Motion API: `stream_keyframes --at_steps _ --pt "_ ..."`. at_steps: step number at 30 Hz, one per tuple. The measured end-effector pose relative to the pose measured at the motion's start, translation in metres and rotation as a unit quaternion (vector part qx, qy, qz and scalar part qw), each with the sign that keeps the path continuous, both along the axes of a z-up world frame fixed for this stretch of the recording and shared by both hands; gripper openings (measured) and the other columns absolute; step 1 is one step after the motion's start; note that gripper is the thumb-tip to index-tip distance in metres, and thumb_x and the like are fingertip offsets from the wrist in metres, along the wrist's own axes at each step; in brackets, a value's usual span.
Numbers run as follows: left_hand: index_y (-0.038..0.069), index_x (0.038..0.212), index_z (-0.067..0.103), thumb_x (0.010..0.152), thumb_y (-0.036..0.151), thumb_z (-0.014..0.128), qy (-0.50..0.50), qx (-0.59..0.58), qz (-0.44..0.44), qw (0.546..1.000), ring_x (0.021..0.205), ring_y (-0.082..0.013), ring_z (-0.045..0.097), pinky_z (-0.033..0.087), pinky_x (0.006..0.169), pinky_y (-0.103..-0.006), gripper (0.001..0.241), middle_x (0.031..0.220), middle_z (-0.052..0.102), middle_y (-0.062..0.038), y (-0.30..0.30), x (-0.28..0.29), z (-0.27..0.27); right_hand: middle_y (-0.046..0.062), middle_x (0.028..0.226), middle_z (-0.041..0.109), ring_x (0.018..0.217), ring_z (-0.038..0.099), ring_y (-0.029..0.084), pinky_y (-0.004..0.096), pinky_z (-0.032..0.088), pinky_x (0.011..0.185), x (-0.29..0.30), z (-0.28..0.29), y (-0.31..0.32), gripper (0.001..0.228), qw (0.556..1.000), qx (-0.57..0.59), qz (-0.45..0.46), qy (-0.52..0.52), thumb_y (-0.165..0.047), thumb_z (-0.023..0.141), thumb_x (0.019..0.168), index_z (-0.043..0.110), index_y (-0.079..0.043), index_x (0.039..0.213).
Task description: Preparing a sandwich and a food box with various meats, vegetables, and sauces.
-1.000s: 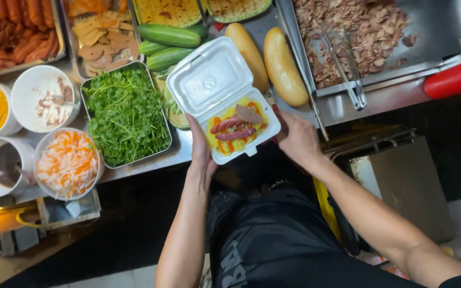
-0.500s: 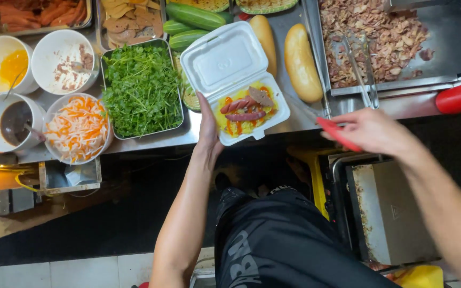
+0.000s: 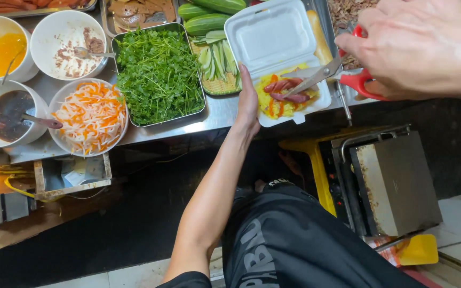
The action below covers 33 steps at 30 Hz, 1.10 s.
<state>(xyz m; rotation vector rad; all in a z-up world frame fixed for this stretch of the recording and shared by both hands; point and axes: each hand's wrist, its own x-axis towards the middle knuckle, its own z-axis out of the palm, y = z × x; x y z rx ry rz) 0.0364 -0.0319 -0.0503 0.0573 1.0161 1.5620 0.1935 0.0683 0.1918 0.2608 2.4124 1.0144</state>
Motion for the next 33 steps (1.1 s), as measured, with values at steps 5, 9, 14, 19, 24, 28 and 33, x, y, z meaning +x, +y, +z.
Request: stream_keyframes --at_steps 5,9,14,19,24,28,33 --pt "0.001 0.157 0.037 0.086 0.071 0.028 -0.022 -0.026 -0.02 0.999 0.13 -0.0345 0.058 0.05 0.101 -0.0389 0.1 0.152 0.05 -0.025 -0.008 -0.001 0.008 0.002 0.09 0.065 0.09 0.068 0.017 0.026 0.056 0.088 -0.008 -0.023 0.007 0.047 0.995 -0.006 0.102 0.004 -0.052 0.06 0.071 0.056 -0.021 0.107" --pt "0.0 0.156 0.037 0.085 0.072 0.027 -0.02 -0.037 -0.018 0.999 0.134 -0.0342 0.055 0.049 0.104 -0.0383 0.101 0.155 0.048 -0.024 -0.009 -0.006 0.011 0.0 0.089 0.064 0.084 0.065 0.015 0.024 0.054 0.081 -0.021 -0.017 -0.001 0.042 0.997 0.011 0.079 -0.012 -0.055 0.059 0.079 0.056 -0.019 0.1" --pt "-0.003 0.154 0.04 0.085 0.071 0.028 -0.014 -0.053 -0.016 0.998 0.131 -0.0342 0.057 0.051 0.101 -0.0382 0.101 0.154 0.049 -0.025 -0.007 -0.006 0.015 0.004 0.116 0.061 0.107 0.058 0.02 0.029 0.045 0.107 -0.018 -0.026 0.008 0.028 0.958 0.005 0.281 0.055 -0.038 0.052 0.081 0.063 -0.019 0.097" --pt "0.006 0.161 0.017 0.091 0.066 0.022 -0.016 0.013 0.011 1.0 0.137 -0.0397 0.049 0.05 0.107 -0.0463 0.093 0.159 0.036 -0.027 -0.002 -0.008 0.014 0.002 0.084 0.063 0.076 0.065 0.018 0.032 0.051 0.08 -0.051 -0.01 -0.015 0.011 0.982 -0.027 0.176 -0.071 -0.022 0.056 0.091 0.061 -0.015 0.085" --pt "0.006 0.161 0.024 0.089 0.069 0.026 -0.05 0.018 0.018 0.998 0.135 -0.0375 0.052 0.05 0.103 -0.0421 0.096 0.159 0.04 -0.023 0.004 -0.013 -0.001 0.001 0.08 0.065 0.068 0.062 0.016 0.03 0.05 0.073 -0.055 -0.026 0.002 0.018 0.987 -0.066 0.147 -0.02 -0.025 0.058 0.09 0.064 -0.015 0.076" --pt "0.021 0.164 0.015 0.085 0.073 0.026 -0.08 0.015 0.047 0.996 0.129 -0.0415 0.052 0.053 0.099 -0.0481 0.095 0.151 0.043 -0.027 0.009 -0.022 -0.011 0.002 0.074 0.07 0.066 0.068 0.015 0.029 0.059 0.071 -0.048 -0.062 0.044 0.006 0.994 -0.103 -0.019 -0.037 -0.012 0.065 0.077 0.071 -0.015 0.077" --pt "0.015 0.163 0.015 0.086 0.072 0.027 -0.064 0.016 0.084 0.994 0.134 -0.0365 0.048 0.048 0.106 -0.0441 0.097 0.155 0.037 -0.02 0.014 -0.031 -0.019 0.0 0.066 0.07 0.047 0.067 0.011 0.02 0.057 0.044 -0.036 -0.04 0.041 0.019 0.99 -0.102 -0.09 -0.032 -0.022 0.068 0.076 0.06 -0.013 0.091"
